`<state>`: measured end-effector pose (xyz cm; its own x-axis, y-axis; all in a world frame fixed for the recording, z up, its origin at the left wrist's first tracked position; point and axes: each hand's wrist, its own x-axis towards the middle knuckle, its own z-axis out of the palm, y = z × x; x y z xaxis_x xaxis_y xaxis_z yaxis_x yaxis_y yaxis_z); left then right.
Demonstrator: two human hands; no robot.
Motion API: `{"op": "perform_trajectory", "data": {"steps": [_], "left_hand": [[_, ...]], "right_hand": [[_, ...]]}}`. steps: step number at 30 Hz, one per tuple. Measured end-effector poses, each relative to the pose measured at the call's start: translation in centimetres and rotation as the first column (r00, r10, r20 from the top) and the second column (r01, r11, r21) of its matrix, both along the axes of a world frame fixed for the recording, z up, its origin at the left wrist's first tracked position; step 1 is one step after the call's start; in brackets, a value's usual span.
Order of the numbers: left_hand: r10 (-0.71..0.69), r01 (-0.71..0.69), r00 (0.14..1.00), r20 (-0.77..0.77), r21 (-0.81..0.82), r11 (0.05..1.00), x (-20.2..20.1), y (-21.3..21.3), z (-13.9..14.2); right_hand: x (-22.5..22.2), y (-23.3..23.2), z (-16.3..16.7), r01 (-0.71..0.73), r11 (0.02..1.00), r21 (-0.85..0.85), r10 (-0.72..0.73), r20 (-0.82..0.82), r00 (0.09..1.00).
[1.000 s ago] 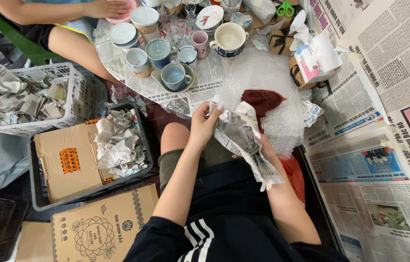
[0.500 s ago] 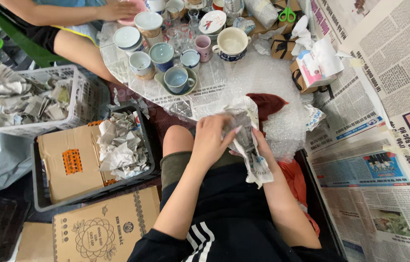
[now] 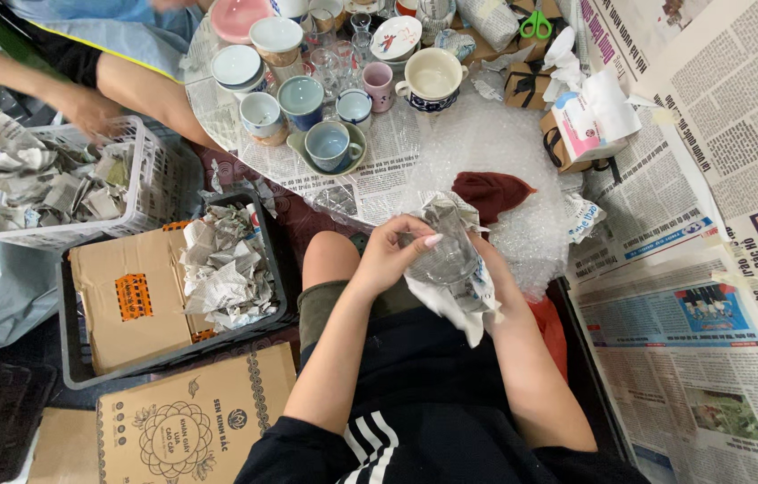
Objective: The person sits on the floor and wraps various ceramic items, including cups, bowls, and saucers, using newspaper and bubble wrap. They handle each item individually, wrapping it carefully before placing it into a nearby cardboard box.
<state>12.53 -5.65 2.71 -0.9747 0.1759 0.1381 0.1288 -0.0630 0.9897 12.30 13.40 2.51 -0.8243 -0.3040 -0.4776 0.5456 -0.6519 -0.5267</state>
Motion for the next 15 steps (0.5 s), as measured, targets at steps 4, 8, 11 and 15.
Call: {"op": "perform_trajectory", "data": {"steps": [4, 8, 11, 15], "left_hand": [[-0.196, 0.160, 0.974, 0.117, 0.260, 0.952, -0.5, -1.9, 0.0], [-0.051, 0.057, 0.994, -0.100, 0.052, 0.997, -1.7, -4.0, 0.8], [0.101, -0.193, 0.930, -0.353, -0.236, 0.953, -3.8, -4.7, 1.3], [0.176, -0.513, 0.784, -0.595, -0.463, 0.723, -6.7, -4.0, 0.5]], "right_hand": [[-0.8, 0.5, 1.3, 0.021, 0.980, 0.197, -0.049, 0.136, 0.989], [-0.8, 2.9, 1.9, 0.084, 0.974, 0.210, -0.105, 0.088, 0.991], [-1.4, 5.2, 0.5, -0.578, 0.347, -0.739, 0.211, -0.539, 0.816], [-1.5, 8.4, -3.1, 0.323, 0.933, -0.161, -0.354, -0.231, 0.906]]}}
